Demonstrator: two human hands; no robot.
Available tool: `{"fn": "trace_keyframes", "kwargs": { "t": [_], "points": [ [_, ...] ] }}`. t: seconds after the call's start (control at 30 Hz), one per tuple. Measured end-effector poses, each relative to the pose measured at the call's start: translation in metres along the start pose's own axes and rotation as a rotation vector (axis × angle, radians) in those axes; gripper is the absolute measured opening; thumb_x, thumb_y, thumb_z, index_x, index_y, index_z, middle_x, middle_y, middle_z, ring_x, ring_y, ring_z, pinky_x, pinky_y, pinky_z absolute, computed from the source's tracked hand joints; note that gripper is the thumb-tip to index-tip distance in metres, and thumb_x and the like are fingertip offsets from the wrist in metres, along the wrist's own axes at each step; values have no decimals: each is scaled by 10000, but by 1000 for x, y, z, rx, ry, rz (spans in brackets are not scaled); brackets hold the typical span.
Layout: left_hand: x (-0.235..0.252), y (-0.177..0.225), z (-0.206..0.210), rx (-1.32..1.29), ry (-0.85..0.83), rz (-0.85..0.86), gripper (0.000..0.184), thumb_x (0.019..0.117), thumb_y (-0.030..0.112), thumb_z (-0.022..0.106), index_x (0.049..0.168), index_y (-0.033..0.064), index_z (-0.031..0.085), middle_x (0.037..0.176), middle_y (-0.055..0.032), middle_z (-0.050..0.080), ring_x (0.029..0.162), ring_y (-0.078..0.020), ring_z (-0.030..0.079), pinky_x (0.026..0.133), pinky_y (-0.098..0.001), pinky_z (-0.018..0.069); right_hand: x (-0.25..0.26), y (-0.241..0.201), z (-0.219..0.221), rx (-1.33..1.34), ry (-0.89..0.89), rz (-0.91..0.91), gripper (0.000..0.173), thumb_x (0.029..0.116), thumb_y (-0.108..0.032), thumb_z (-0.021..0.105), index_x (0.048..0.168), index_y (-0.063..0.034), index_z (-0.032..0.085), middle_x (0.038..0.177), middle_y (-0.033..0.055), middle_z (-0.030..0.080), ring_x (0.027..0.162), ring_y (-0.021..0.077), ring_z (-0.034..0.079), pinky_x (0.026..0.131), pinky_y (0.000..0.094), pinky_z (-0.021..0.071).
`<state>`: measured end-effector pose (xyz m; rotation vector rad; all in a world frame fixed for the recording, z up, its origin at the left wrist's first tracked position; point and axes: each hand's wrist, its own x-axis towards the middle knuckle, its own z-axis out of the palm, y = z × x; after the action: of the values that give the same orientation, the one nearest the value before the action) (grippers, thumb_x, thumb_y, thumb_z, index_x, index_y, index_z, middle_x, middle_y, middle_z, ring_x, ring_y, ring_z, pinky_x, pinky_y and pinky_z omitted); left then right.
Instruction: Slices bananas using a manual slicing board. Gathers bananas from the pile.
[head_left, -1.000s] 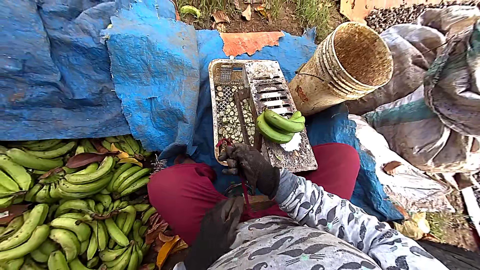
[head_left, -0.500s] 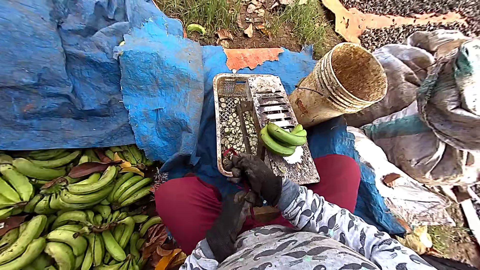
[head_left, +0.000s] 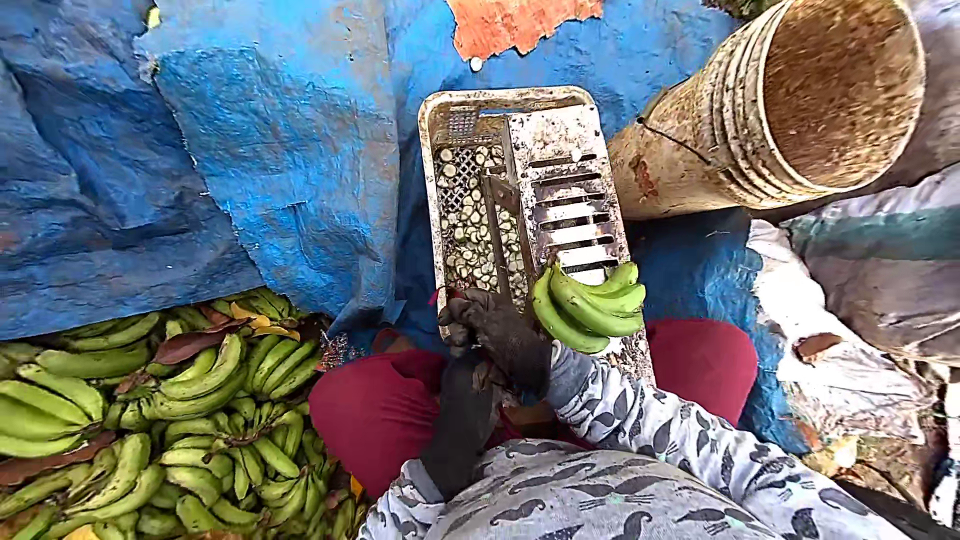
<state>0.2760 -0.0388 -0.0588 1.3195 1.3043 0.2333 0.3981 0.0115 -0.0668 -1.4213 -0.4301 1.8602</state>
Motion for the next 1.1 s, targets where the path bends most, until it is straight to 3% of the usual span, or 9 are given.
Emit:
{"fn": "trace_keyframes", "kwargs": {
  "t": [0.13, 0.27, 0.37, 0.53, 0.63, 0.73, 0.87, 1.0, 1.1],
  "points": [
    [22, 51, -16, 178, 34, 69, 288, 945, 98, 626, 1165, -81, 677, 1183, -238, 669, 1160, -318, 625, 1043, -464, 474, -1, -49, 1, 65, 99, -120, 268, 1103, -149, 412, 1047, -6, 630, 763, 41, 654, 599, 105, 626, 594, 272, 575],
    [53, 120, -23, 221, 91, 273, 261, 1022, 199, 600, 1160, -14, 657, 1117, -205, 654, 1051, -331, 635, 933, -527, 514, -7, -132, -15, 130, 202, -407, 278, 1106, -132, 362, 1050, -22, 612, 826, 35, 691, 628, 116, 663, 641, 298, 612],
    [67, 144, -33, 416, -70, 463, 255, 996, 242, 640, 895, 20, 712, 903, -146, 677, 907, -298, 648, 863, -518, 516, -23, -162, -30, -72, 196, -383, 214, 1087, -80, 407, 1048, 5, 600, 847, 73, 698, 615, 132, 666, 603, 296, 602],
    [50, 60, -39, 872, -353, 250, 510, 1050, 452, 481, 1123, 0, 707, 1188, -194, 688, 1189, -355, 619, 1100, -534, 392, -63, -90, -67, -532, 157, -402, 616, 1013, -303, 637, 1563, -170, 391, 1387, 66, 634, 1131, 174, 679, 914, 377, 581],
    [6, 7, -55, 873, -260, 226, 586, 1025, 547, 474, 1219, 39, 693, 1267, -173, 673, 1233, -350, 607, 1103, -551, 409, -122, -41, -75, -454, 80, -448, 490, 1017, -246, 607, 1478, -108, 518, 1340, 81, 665, 1144, 193, 694, 965, 354, 599],
    [-25, -22, -63, 606, -2, 564, 434, 1038, 398, 499, 1174, 50, 719, 1217, -132, 710, 1192, -308, 646, 1078, -559, 440, -165, -13, -89, -379, 17, -434, 379, 1051, -225, 554, 1340, 16, 604, 1232, 121, 713, 1083, 238, 728, 960, 394, 618],
    [-44, -61, -23, 225, -468, 753, 448, 1094, 358, 387, 1294, 69, 664, 1315, -87, 665, 1294, -208, 556, 1159, -458, 354, -180, 23, -102, -408, 147, -424, 360, 1055, -231, 531, 1318, 0, 613, 1199, 102, 721, 1043, 213, 735, 942, 377, 618],
    [-38, -83, 15, 688, -797, 600, 436, 1101, 325, 398, 1243, 31, 687, 1192, -180, 697, 1179, -324, 622, 1097, -518, 387, -177, 28, -126, -683, 427, -572, 470, 1006, -360, 615, 1364, -55, 617, 1218, 89, 716, 1082, 171, 703, 957, 390, 582],
    [-33, -70, 35, 962, -860, 413, 588, 1095, 490, 315, 1220, 47, 680, 1155, -199, 702, 1133, -373, 645, 1029, -599, 424, -160, 17, -143, -1046, 704, -767, 778, 905, -487, 711, 1490, -25, 488, 1450, 169, 582, 1349, 317, 551, 1128, 558, 432]
  ]
}}
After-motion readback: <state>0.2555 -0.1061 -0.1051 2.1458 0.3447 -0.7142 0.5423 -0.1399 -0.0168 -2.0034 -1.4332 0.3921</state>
